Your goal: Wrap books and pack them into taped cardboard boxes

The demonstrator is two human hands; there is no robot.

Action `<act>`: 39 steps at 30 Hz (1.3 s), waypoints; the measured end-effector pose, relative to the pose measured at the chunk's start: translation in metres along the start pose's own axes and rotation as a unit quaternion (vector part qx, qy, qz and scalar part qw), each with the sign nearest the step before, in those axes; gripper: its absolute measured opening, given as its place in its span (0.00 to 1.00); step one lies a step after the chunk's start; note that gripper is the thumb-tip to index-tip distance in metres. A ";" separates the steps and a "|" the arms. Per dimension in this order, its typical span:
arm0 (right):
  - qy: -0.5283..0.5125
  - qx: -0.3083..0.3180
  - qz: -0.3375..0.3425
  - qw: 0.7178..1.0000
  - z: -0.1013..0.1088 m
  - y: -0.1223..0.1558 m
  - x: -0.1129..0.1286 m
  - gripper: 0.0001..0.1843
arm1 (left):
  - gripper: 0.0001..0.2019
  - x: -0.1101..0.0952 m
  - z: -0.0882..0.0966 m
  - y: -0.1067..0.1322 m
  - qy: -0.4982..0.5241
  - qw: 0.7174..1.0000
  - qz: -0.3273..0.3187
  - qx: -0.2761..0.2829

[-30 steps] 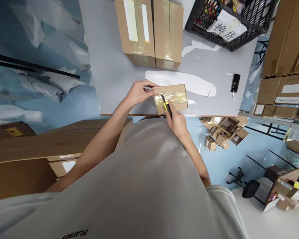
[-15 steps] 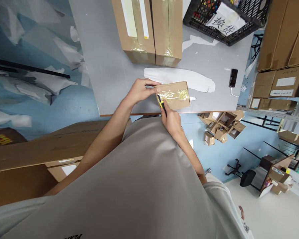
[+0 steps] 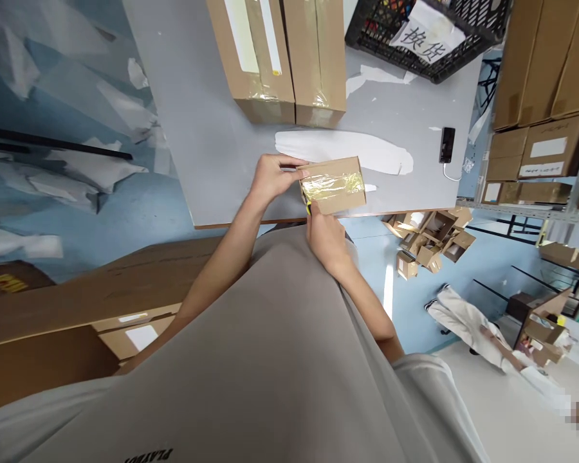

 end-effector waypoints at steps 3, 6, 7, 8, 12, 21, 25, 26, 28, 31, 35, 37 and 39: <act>0.025 0.022 -0.021 0.999 -0.010 0.010 -0.005 0.33 | 0.13 -0.001 -0.003 0.007 -0.008 1.000 -0.013 0.006; 0.035 0.021 -0.015 0.999 -0.011 0.012 -0.006 0.32 | 0.17 0.000 -0.006 0.013 -0.002 1.000 -0.011 0.010; 0.033 0.019 -0.010 0.999 -0.011 0.011 -0.006 0.32 | 0.18 0.000 -0.006 0.014 0.000 1.000 -0.010 0.007; 0.030 0.016 -0.005 0.999 -0.010 0.008 -0.005 0.31 | 0.18 0.000 -0.005 0.015 -0.001 1.000 -0.011 -0.001; 0.027 0.007 0.024 0.999 -0.011 0.001 -0.002 0.31 | 0.14 -0.004 -0.001 0.015 -0.010 0.999 -0.021 -0.043; 0.011 -0.008 0.078 0.997 -0.008 0.020 -0.037 0.32 | 0.20 -0.004 0.001 0.025 -0.031 0.997 -0.040 -0.053; -0.103 -0.143 0.021 0.984 0.011 -0.005 -0.108 0.32 | 0.26 -0.021 0.001 0.039 -0.084 0.989 -0.077 -0.095; -0.133 -0.186 0.011 0.973 0.014 -0.014 -0.127 0.32 | 0.27 -0.030 -0.005 0.043 -0.108 0.984 -0.093 -0.104; -0.179 -0.245 0.015 0.953 0.013 -0.033 -0.155 0.33 | 0.25 -0.048 -0.029 0.049 -0.156 0.975 -0.122 -0.097; -0.207 -0.256 0.053 0.943 0.004 -0.058 -0.170 0.31 | 0.21 -0.063 -0.085 0.051 -0.209 0.966 -0.151 -0.031; -0.208 -0.238 0.103 0.943 -0.002 -0.066 -0.164 0.31 | 0.22 -0.058 -0.135 0.048 -0.237 0.958 -0.157 0.031; -0.200 -0.222 0.111 0.948 -0.002 -0.064 -0.160 0.31 | 0.22 -0.052 -0.140 0.046 -0.239 0.958 -0.152 0.033; -0.181 -0.199 0.104 0.958 -0.003 -0.062 -0.158 0.31 | 0.22 -0.048 -0.139 0.045 -0.241 0.959 -0.147 0.029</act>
Point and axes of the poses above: each hand's wrist, its own y-axis away from the middle knuckle, its own z-axis out of the back of the hand, x = y × z, the point moved 9 cm from there along -y, towards the middle knuckle, and after that the axes turned 11 degrees about y, right-handed, at the moved point
